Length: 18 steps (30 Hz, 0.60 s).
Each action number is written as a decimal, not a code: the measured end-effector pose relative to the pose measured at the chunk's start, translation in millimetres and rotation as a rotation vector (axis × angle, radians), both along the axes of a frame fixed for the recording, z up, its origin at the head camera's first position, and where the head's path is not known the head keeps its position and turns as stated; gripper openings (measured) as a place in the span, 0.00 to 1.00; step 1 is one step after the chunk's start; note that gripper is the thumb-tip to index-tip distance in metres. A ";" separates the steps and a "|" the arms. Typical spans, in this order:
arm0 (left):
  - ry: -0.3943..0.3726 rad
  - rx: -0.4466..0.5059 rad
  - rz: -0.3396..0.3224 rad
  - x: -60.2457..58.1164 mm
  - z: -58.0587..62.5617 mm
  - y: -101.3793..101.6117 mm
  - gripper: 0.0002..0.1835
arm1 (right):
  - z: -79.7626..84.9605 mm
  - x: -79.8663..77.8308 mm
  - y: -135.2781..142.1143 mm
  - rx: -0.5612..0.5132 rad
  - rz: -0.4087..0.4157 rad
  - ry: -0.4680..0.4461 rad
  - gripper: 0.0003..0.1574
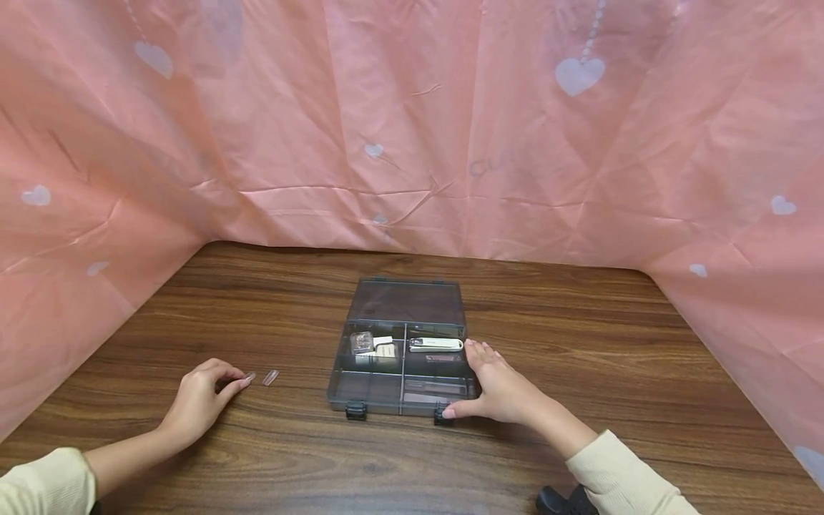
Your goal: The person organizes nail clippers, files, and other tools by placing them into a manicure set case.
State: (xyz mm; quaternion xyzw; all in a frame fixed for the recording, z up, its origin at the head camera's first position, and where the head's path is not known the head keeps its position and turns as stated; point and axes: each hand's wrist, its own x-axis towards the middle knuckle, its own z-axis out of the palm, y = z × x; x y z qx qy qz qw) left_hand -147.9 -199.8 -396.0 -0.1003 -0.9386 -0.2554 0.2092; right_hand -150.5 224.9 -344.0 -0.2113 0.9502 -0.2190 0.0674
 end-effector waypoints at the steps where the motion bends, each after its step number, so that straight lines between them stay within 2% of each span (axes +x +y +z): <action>1: 0.002 -0.002 -0.001 -0.2 0.0 0.1 0.03 | -0.1 0.2 0.0 0.000 -0.001 -0.001 0.72; 6: 0.015 -0.007 -0.005 -1.3 -0.4 0.5 0.03 | -0.3 0.6 -0.2 -0.003 -0.002 -0.002 0.72; 10: 0.063 0.018 -0.030 -6.3 2.4 4.5 0.04 | 0.2 0.7 -0.4 -0.005 0.000 0.002 0.72; 13: 0.114 0.058 -0.063 -13.3 8.4 10.8 0.05 | 0.6 0.4 -0.3 -0.006 0.000 0.006 0.72; 18: 0.130 0.112 -0.108 -22.7 19.5 23.3 0.05 | 0.3 -0.2 0.0 -0.005 -0.002 0.000 0.72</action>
